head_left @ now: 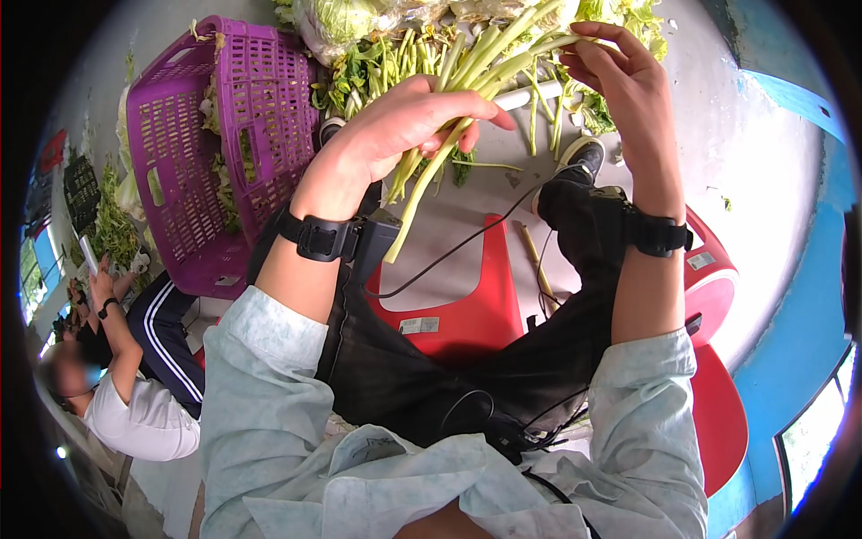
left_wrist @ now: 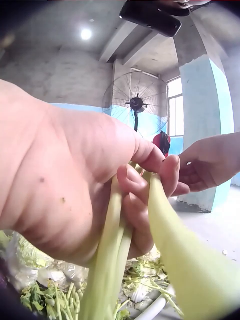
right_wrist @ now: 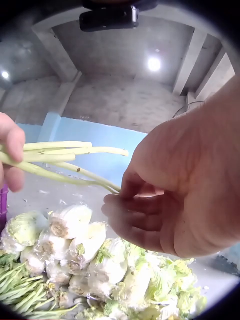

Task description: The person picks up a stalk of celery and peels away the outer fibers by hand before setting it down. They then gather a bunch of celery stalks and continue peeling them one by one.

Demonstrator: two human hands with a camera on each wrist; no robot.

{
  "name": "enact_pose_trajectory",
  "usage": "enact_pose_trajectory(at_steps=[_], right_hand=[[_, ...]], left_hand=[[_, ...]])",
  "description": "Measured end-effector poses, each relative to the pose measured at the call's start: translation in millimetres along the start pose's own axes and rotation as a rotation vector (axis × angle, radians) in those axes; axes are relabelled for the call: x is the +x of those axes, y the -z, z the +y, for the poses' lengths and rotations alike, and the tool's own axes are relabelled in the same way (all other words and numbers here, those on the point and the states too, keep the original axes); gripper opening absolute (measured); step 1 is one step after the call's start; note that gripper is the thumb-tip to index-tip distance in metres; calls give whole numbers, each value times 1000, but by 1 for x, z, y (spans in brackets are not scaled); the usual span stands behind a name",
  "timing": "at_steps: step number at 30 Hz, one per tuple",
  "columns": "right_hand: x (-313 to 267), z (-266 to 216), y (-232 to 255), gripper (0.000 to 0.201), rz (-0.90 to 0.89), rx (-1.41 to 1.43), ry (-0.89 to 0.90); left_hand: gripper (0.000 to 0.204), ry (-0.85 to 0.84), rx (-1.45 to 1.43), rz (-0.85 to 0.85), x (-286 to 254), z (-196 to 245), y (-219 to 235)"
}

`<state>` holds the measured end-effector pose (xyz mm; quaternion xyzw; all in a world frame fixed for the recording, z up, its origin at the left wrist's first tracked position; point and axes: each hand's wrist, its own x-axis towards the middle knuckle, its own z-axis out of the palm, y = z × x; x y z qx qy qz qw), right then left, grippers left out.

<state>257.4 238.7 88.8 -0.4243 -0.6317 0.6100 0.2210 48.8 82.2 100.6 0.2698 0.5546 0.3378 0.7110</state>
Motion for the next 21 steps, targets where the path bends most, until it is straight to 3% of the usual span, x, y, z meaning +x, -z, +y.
enact_pose_trajectory(at_steps=[6, 11, 21], right_hand=[[0, -2, -2, 28, 159, 14, -44], [1, 3, -1, 28, 103, -48, 12], [-1, 1, 0, 23, 180, -423, 80]], left_hand=[[37, -143, -97, 126, 5, -1, -1], [31, -172, -61, 219, 7, -3, -2], [34, -134, -51, 176, 6, -3, -3]])
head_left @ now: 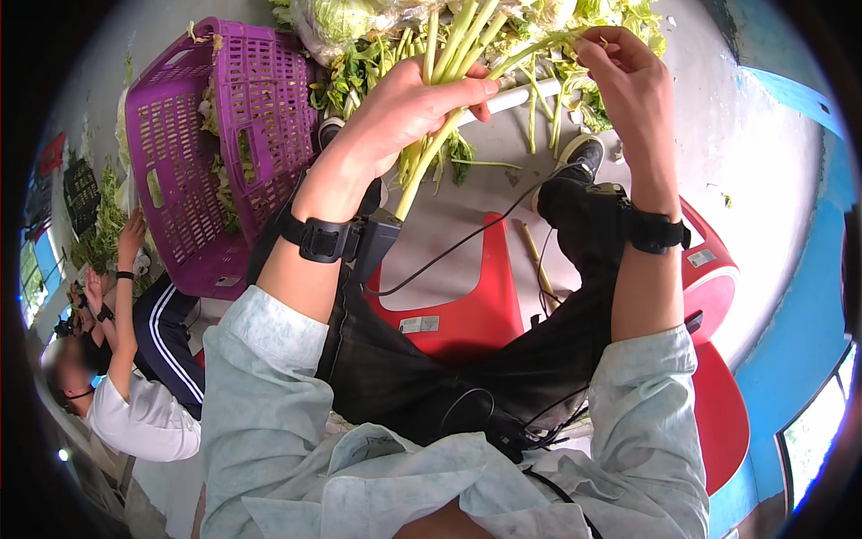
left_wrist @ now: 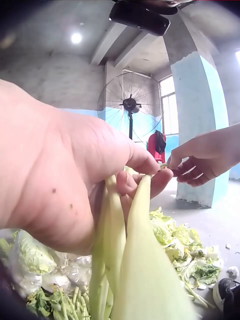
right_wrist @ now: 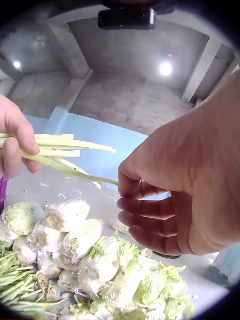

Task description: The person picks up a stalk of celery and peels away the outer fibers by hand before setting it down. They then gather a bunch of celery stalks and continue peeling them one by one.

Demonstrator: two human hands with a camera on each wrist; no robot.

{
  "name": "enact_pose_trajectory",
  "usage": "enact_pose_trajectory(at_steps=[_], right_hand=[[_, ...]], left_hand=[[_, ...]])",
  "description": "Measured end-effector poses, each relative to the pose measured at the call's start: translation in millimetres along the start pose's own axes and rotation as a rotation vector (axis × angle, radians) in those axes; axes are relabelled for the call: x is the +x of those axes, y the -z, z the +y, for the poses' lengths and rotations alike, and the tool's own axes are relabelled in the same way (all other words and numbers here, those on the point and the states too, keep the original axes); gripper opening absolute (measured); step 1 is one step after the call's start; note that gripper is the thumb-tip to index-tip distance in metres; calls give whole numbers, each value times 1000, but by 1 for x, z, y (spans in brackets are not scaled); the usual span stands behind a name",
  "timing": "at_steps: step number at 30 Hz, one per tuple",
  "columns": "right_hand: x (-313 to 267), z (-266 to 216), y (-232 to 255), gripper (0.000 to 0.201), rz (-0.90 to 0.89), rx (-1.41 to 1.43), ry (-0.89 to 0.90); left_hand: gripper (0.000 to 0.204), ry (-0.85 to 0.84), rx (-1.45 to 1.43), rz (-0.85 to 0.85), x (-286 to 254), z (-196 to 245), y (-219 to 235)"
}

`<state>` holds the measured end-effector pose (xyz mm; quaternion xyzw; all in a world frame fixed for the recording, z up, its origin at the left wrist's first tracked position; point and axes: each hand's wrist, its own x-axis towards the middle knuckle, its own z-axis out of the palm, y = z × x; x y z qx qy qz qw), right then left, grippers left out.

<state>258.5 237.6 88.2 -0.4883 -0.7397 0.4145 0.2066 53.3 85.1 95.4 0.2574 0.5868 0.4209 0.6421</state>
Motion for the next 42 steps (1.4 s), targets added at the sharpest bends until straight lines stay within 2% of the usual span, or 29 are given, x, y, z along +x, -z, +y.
enact_pose_trajectory(at_steps=[3, 6, 9, 12, 15, 18, 21, 24, 29, 30, 33, 36, 39, 42], right_hand=[[1, 1, 1, 21, -15, 10, -8], [-1, -1, 0, 19, -51, 472, -152], [2, -1, 3, 14, -154, 964, -389], [3, -3, 1, 17, -173, 1001, -401], [8, 12, 0, 16, -232, 1216, -444], [10, 12, 5, 14, -310, 1526, -590], [12, 19, 4, 19, -291, 1321, -463], [11, 10, 5, 23, -208, 1178, -442], [14, 24, 4, 32, -198, 1145, -445], [14, 20, 4, 35, -197, 1135, -432], [4, 2, -1, 46, -36, 938, -329], [-5, -11, -4, 54, -10, 749, -256], [-6, -16, -7, 46, -109, 758, -278], [-1, -5, -8, 39, -304, 742, -263]], left_hand=[[32, -4, 22, -19, 1, -1, -1], [31, -15, 8, -55, 1, -1, -4], [31, -18, -12, -131, 0, 0, -3], [32, -28, -16, -125, 0, -2, -5], [33, -30, -45, -142, 0, -1, -3], [35, -24, -59, -138, -1, 0, -4], [38, -35, -31, -132, -1, 1, -5], [39, -20, -35, -78, -3, 4, -8], [39, -76, -108, 36, 2, -5, -9], [39, -91, -126, 53, 3, -6, -8], [38, -70, -170, 59, 3, -5, -6], [37, -79, -214, 88, 4, -5, -7], [34, -101, -268, 116, 5, -9, -5], [33, -112, -356, 147, 7, -10, -3]])
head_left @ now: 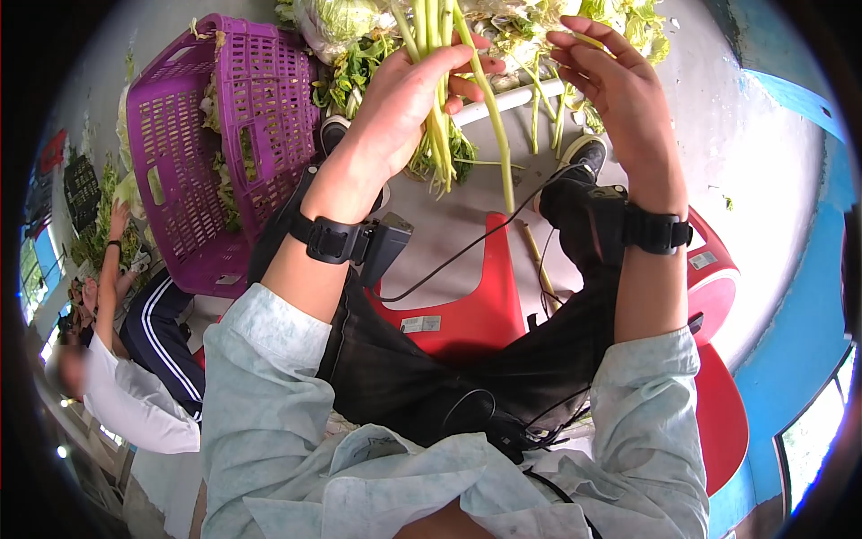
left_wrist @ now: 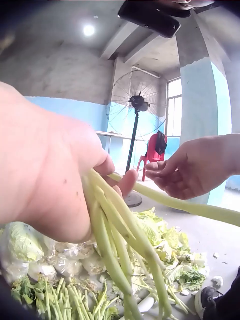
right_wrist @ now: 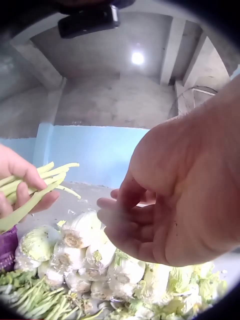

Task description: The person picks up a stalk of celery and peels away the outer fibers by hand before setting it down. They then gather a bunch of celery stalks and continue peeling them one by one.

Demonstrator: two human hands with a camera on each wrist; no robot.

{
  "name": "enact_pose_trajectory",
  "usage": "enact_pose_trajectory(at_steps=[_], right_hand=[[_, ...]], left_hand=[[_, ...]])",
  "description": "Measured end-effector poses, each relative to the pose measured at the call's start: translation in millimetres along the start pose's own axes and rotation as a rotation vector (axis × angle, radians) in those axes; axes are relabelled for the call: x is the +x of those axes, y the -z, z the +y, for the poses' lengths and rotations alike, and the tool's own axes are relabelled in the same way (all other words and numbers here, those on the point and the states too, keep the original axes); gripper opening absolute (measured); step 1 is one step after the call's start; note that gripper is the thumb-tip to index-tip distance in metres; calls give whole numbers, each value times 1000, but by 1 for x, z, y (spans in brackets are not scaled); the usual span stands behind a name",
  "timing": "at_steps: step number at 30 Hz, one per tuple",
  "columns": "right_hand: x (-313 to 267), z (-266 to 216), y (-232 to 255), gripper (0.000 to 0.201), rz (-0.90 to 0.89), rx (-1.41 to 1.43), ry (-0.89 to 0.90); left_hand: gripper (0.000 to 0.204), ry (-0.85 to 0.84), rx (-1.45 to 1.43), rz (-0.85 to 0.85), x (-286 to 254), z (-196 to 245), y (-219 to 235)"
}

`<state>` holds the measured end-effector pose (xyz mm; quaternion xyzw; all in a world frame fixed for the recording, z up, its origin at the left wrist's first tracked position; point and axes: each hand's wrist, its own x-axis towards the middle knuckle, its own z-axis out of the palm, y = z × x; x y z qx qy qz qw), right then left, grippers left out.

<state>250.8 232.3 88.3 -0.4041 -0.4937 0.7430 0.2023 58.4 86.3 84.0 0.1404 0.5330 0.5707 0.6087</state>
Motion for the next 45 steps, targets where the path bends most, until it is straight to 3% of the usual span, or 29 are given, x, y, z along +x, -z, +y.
enact_pose_trajectory(at_steps=[3, 6, 7, 11, 17, 21, 24, 27, 34, 38, 45], right_hand=[[-5, -2, -11, 34, -79, -243, 45], [-8, -1, -16, 36, -245, -243, -37], [-8, 0, -17, 37, -306, -354, 13], [-10, 8, -21, 38, -367, -399, -41], [-8, 6, -12, 39, -139, -528, -90], [-4, 19, 20, 45, 160, -1092, 39], [1, 33, 27, 39, 263, -1231, 188], [0, 17, 12, 33, 78, -950, 68], [-10, 11, -31, 29, -271, -610, 109], [-11, 14, -36, 31, -273, -503, 57], [-15, 18, -36, 31, -344, -566, 86]], left_hand=[[32, -27, -84, 39, 2, -1, 3], [29, -47, -138, 53, 4, -1, 6], [29, -53, -145, 59, 5, -1, 7], [28, -68, -62, 77, 3, 1, 3], [36, 5, -110, 141, 6, -4, 7], [39, 54, -222, 98, 8, -5, 14], [40, 78, -249, 68, 5, -1, 8], [36, 56, -238, 17, 6, -3, 5], [23, 33, -236, 66, 8, -12, 6], [20, 1, -305, 33, 7, -14, 5], [21, -78, -336, 38, 10, -19, 4]])
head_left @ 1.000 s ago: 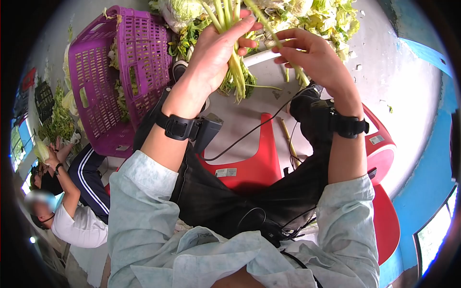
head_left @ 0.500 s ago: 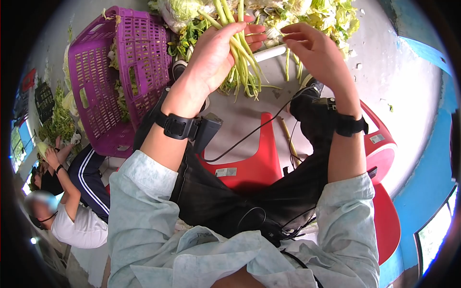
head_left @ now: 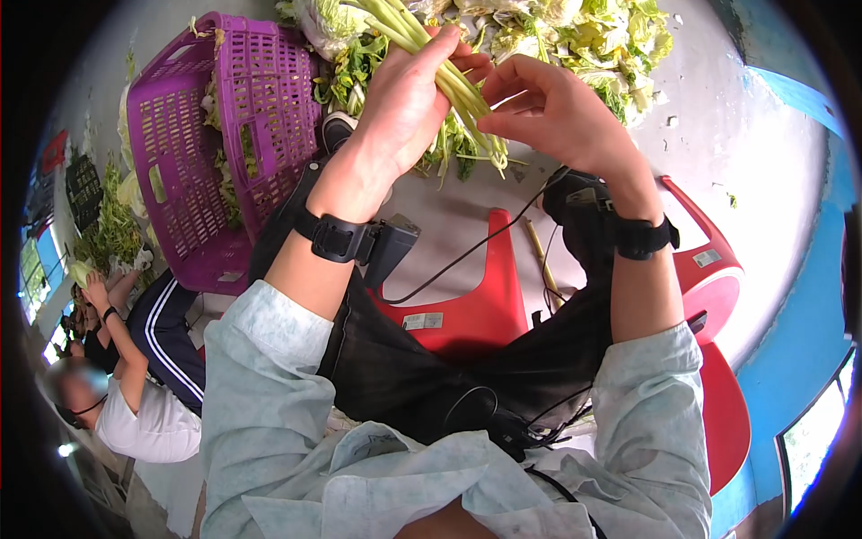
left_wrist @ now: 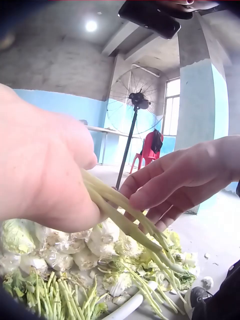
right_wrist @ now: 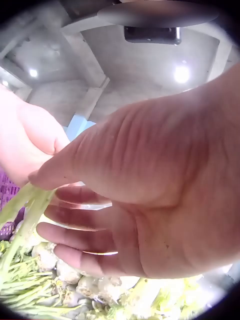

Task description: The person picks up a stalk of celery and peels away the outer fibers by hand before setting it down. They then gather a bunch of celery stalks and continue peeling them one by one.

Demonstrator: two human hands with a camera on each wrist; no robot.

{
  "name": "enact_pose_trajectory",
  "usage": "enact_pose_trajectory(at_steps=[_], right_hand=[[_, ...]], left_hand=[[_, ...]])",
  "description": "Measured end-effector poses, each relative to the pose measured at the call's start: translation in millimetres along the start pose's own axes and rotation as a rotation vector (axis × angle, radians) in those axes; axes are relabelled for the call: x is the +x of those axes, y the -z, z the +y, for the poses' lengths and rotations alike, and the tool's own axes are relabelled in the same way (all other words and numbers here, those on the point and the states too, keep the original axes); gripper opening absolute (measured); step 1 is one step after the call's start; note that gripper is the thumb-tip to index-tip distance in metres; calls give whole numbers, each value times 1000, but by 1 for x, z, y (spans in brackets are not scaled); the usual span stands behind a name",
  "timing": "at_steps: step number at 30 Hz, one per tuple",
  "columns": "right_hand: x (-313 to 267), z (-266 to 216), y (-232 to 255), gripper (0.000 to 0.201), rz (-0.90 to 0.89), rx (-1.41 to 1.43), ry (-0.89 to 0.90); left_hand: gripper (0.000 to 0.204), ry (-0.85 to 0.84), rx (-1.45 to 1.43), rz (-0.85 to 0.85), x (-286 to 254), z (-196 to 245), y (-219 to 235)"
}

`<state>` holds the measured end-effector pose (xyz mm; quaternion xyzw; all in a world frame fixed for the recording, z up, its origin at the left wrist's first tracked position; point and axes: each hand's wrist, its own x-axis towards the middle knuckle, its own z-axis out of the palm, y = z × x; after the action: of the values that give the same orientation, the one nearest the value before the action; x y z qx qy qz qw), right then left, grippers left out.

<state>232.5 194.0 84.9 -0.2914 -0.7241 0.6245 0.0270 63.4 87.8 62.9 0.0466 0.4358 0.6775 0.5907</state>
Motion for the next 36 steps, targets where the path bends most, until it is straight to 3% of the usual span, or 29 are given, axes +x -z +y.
enact_pose_trajectory(at_steps=[5, 11, 15, 18, 23, 29, 36], right_hand=[[1, -4, -7, 23, -7, -201, 19], [2, -2, -3, 21, 83, -123, -69], [6, 9, -1, 23, 162, 35, -54], [8, 7, 0, 23, 210, 130, -55], [9, -2, 5, 24, 242, 363, -90], [6, -4, 6, 27, 152, 75, -91], [6, -3, 25, 25, 298, 84, -90]], left_hand=[[22, -13, 17, 4, -2, -7, -5], [25, -17, 106, 87, -6, 4, -16], [24, -78, 138, 88, -3, 5, -8], [22, -34, 96, 134, -3, 6, -9], [27, 7, 112, 69, -5, 13, -11], [32, -54, 157, 113, -4, 20, -8], [27, -114, 10, 227, 5, 32, 9]])
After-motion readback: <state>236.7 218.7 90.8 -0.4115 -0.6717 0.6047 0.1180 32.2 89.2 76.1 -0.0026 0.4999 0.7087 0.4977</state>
